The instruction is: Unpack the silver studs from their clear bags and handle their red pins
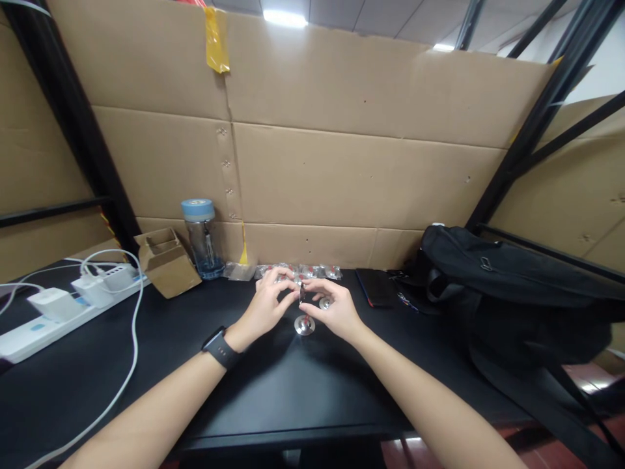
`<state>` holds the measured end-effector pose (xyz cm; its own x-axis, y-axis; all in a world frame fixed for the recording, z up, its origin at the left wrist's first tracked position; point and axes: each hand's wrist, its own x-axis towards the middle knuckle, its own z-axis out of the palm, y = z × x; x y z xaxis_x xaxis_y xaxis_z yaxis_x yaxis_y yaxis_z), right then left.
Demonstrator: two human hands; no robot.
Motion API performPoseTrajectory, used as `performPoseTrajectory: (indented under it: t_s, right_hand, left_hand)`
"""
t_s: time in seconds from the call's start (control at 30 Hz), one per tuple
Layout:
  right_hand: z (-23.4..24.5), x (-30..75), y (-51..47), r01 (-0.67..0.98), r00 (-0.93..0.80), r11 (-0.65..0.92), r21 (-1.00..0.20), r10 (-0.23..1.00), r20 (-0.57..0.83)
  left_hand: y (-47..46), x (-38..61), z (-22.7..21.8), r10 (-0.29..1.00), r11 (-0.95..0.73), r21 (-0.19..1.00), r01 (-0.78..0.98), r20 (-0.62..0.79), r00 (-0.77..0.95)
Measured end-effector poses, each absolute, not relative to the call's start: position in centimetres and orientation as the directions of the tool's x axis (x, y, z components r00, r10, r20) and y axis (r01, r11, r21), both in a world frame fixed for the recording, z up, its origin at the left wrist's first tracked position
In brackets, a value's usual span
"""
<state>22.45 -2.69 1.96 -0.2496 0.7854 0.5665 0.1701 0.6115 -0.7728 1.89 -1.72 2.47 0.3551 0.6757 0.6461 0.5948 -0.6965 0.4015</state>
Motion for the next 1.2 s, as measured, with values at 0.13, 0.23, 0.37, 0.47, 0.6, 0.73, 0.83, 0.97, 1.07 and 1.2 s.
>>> performPoseTrajectory:
  t_s: [0.13,0.23,0.37,0.47,0.6,0.73,0.83,0.97,1.07,1.2]
  right_hand:
    - [1.7,22.2,-2.6,-0.014,-0.255,0.507,-0.862,0.831,0.493]
    - [1.5,22.0,-2.6,-0.135,-0.265,0.438,-0.889,0.849,0.458]
    - [1.2,22.0,-2.4,-0.228,-0.269,0.393,-0.891,0.854,0.446]
    - [1.1,22.0,-2.4,-0.274,-0.277,0.367,-0.889,0.855,0.439]
    - [1.1,22.1,-2.4,-0.293,-0.287,0.357,-0.887,0.853,0.437]
    - [1.3,22.1,-2.5,-0.265,-0.276,0.365,-0.892,0.858,0.433]
    - [1.4,22.1,-2.6,-0.232,-0.261,0.380,-0.895,0.862,0.434]
    - [1.2,22.0,-2.5,-0.171,-0.257,0.419,-0.892,0.855,0.451]
    - [1.0,22.1,-2.5,-0.109,-0.275,0.482,-0.869,0.826,0.492]
    - [1.2,22.4,-2.6,0.026,-0.291,0.609,-0.793,0.763,0.577]
  left_hand:
    - [-2.3,2.3,2.7,0.667,-0.667,0.370,0.647,0.684,0.296]
    - [-2.8,2.5,3.0,0.633,-0.652,0.296,0.698,0.720,0.286]
    - [-3.4,2.7,3.4,0.567,-0.646,0.172,0.744,0.761,0.316]
    - [-3.5,2.7,3.4,0.535,-0.637,0.108,0.764,0.775,0.337]
    - [-3.4,2.6,3.1,0.500,-0.630,0.047,0.775,0.789,0.358]
    - [-3.4,2.7,3.0,0.475,-0.633,0.007,0.774,0.792,0.382]
    - [-3.6,2.7,3.0,0.458,-0.633,-0.021,0.774,0.795,0.397]
    - [-3.6,2.6,3.4,0.459,-0.646,-0.042,0.762,0.777,0.431]
    - [-3.4,2.4,3.5,0.486,-0.662,-0.030,0.749,0.743,0.460]
    - [-3.2,2.4,3.3,0.531,-0.673,0.032,0.739,0.717,0.452]
